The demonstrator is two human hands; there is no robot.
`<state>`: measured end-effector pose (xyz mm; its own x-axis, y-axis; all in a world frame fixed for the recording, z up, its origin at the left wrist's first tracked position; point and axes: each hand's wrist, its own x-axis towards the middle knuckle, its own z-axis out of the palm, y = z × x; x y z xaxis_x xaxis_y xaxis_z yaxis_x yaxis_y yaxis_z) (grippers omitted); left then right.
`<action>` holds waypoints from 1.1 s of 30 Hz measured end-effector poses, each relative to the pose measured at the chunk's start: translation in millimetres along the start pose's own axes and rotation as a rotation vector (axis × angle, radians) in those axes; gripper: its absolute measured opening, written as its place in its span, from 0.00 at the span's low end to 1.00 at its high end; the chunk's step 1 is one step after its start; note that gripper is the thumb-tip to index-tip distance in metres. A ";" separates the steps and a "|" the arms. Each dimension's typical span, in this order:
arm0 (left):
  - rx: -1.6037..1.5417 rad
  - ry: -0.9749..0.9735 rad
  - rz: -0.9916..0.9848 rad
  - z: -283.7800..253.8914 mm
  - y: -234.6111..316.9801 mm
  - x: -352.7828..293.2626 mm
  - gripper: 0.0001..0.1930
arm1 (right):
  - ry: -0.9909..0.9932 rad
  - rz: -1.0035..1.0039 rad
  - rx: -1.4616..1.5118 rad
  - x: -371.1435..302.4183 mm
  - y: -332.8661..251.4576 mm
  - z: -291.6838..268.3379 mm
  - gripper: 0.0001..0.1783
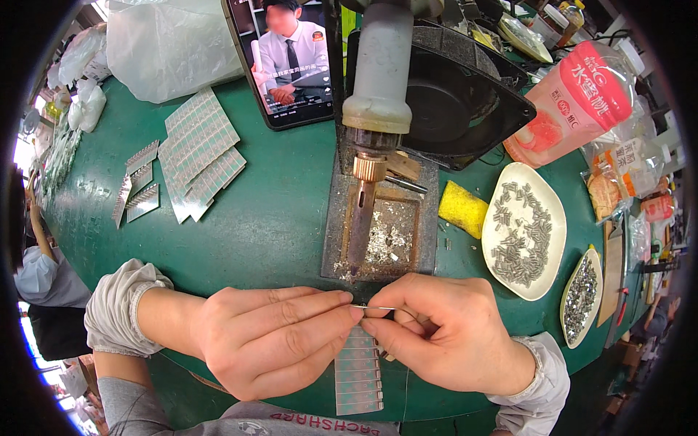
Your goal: The person attaches small metal clips onto circuit boards by hand and solders the connections using solder wire against a soldering iron.
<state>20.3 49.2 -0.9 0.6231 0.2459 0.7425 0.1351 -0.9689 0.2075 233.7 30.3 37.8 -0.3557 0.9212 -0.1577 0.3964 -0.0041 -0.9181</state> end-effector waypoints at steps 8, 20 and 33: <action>-0.175 -0.132 -0.103 -9.9 5.2 0.3 0.04 | -0.030 0.050 0.031 -1.5 -7.4 -14.7 0.10; -1.297 -0.461 -1.467 -23.7 -18.9 21.5 0.04 | 0.133 -0.017 0.225 -6.5 -8.2 -10.2 0.08; -1.287 -0.128 -1.407 -37.0 -29.0 37.3 0.04 | 0.222 -0.199 0.077 -0.8 0.1 -3.1 0.09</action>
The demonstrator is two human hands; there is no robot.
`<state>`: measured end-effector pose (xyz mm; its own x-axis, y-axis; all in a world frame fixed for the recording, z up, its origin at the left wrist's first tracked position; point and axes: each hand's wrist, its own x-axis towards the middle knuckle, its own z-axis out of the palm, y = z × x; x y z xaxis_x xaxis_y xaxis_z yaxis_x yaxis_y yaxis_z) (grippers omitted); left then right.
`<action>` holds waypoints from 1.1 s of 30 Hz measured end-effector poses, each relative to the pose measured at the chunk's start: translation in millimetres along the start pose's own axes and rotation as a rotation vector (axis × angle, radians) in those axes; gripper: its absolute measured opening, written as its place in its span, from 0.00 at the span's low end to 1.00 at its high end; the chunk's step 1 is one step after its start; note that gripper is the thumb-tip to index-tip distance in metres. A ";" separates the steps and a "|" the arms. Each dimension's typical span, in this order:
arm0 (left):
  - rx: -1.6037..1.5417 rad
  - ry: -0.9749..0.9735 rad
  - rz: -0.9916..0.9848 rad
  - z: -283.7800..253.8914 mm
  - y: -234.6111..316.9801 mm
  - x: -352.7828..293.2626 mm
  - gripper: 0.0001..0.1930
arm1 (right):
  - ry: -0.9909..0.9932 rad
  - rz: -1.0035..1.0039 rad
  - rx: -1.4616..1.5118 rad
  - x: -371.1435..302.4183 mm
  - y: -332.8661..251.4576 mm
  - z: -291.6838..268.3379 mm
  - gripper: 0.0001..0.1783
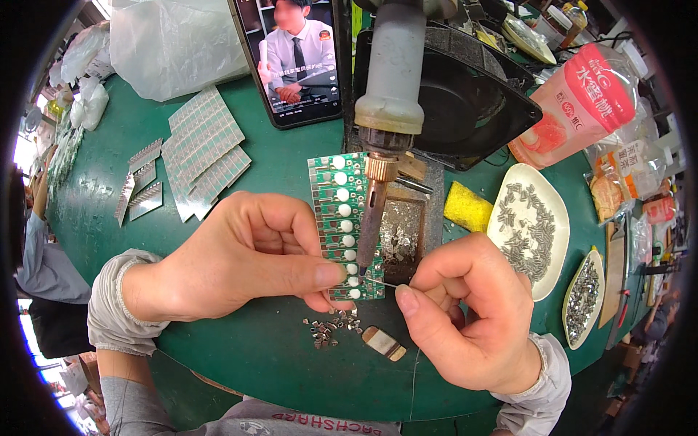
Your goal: The person attaches small metal clips onto circuit boards by hand and solders the connections using solder wire against a soldering iron.
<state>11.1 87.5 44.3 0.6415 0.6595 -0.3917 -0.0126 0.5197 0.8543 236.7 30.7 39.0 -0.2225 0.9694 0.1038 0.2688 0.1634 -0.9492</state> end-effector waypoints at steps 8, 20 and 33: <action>-0.017 -0.014 0.031 -0.5 2.0 -2.0 0.04 | 0.024 -0.022 0.019 -1.0 3.3 3.9 0.09; -0.048 -0.033 0.029 -1.6 -1.0 -1.8 0.04 | 0.009 0.018 0.050 -1.5 2.5 4.0 0.08; 0.057 -0.103 -0.141 -1.4 -15.8 2.7 0.04 | 0.107 0.122 -0.507 13.0 -14.1 -23.8 0.06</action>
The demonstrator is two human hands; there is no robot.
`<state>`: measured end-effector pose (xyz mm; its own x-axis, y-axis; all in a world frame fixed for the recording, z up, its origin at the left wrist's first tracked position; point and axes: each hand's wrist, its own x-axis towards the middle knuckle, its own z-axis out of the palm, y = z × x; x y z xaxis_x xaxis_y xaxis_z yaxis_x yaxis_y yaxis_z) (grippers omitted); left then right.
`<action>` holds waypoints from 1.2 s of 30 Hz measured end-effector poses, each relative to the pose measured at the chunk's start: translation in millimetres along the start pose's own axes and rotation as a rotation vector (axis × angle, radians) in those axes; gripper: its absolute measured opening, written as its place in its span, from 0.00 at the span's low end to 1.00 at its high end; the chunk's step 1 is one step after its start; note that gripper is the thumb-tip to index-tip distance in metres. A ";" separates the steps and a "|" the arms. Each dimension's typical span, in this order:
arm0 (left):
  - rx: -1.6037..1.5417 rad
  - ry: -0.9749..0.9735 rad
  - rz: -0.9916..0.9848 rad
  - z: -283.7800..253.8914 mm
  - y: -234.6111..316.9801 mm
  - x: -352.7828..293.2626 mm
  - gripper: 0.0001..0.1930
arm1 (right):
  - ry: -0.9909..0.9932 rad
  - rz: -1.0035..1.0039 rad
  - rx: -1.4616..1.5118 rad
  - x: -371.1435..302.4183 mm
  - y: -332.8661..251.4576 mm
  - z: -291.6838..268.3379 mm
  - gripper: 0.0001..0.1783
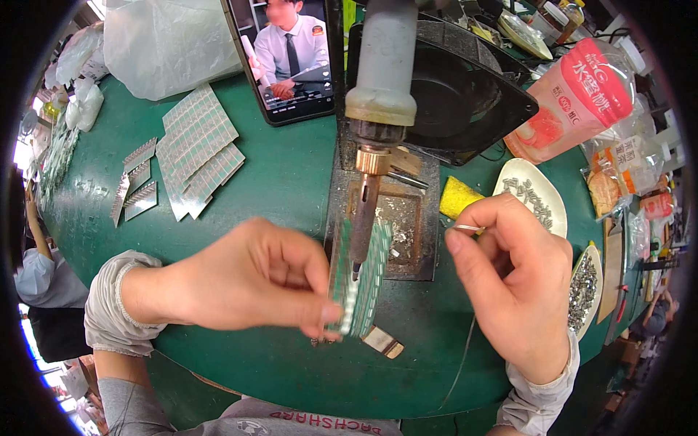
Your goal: The person attaches small metal clips onto circuit boards by hand and solders the connections using solder wire against a soldering iron.
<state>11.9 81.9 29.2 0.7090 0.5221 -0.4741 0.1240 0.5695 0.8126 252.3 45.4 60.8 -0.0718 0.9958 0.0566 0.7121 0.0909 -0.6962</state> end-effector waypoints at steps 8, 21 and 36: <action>0.423 -0.216 0.125 14.0 -13.4 -13.5 0.03 | -0.024 -0.168 -0.538 0.3 14.7 7.5 0.06; 0.709 -0.033 0.722 17.3 -33.0 -10.0 0.05 | -0.045 -0.164 -0.501 5.5 22.5 13.3 0.04; 1.250 0.165 1.227 14.4 -38.0 -7.3 0.07 | -0.167 -0.145 -0.120 -0.3 -1.6 5.3 0.05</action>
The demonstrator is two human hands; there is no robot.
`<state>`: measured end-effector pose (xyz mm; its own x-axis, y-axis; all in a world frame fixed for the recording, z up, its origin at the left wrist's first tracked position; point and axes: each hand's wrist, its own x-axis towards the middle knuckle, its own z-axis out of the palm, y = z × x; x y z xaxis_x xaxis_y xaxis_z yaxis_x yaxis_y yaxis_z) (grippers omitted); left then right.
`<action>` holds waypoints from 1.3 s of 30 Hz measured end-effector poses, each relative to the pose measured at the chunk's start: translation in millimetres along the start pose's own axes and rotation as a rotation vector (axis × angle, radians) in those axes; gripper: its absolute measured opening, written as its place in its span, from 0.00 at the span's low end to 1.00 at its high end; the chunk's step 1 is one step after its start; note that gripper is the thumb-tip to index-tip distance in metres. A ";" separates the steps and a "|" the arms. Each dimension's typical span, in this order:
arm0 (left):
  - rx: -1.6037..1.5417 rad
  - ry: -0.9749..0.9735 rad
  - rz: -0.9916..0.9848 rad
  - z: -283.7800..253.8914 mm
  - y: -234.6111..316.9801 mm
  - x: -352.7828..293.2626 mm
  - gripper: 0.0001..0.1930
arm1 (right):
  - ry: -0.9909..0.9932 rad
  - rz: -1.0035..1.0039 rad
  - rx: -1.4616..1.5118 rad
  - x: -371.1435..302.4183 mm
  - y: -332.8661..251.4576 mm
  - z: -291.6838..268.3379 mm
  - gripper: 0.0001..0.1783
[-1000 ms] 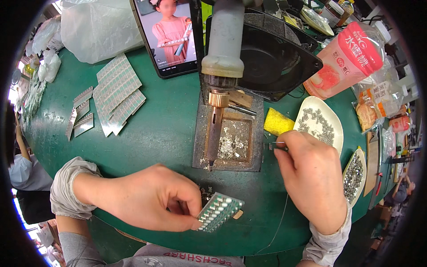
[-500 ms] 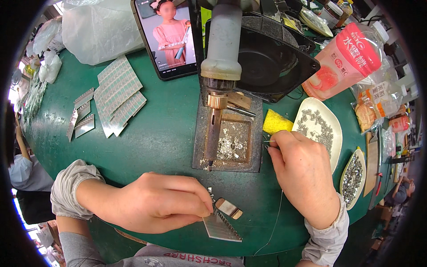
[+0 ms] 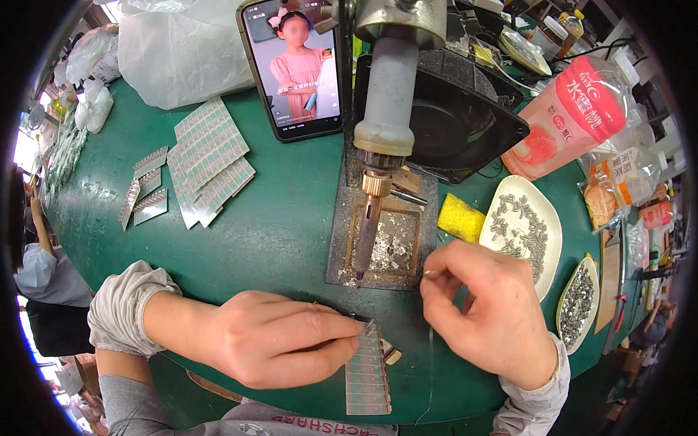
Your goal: The person attaches small metal clips onto circuit boards by hand and solders the connections using solder wire against a soldering iron.
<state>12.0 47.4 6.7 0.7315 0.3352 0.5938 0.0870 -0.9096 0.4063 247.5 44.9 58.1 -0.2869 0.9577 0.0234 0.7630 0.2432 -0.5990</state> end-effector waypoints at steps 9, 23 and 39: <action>0.303 0.168 0.160 8.1 -1.1 1.8 0.04 | -0.110 0.193 0.473 -11.3 -4.0 7.0 0.06; 0.354 0.130 0.200 3.7 -0.9 4.0 0.03 | -0.179 -0.030 0.397 -10.6 -6.9 14.4 0.06; -0.102 0.056 -0.007 -1.6 2.5 2.8 0.05 | -0.224 -0.018 0.545 -6.3 2.4 8.1 0.11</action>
<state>13.2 46.4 10.5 0.6917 0.3569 0.6278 0.0204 -0.8786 0.4771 246.4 38.2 50.0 -0.4574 0.8839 -0.0971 0.3661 0.0877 -0.9264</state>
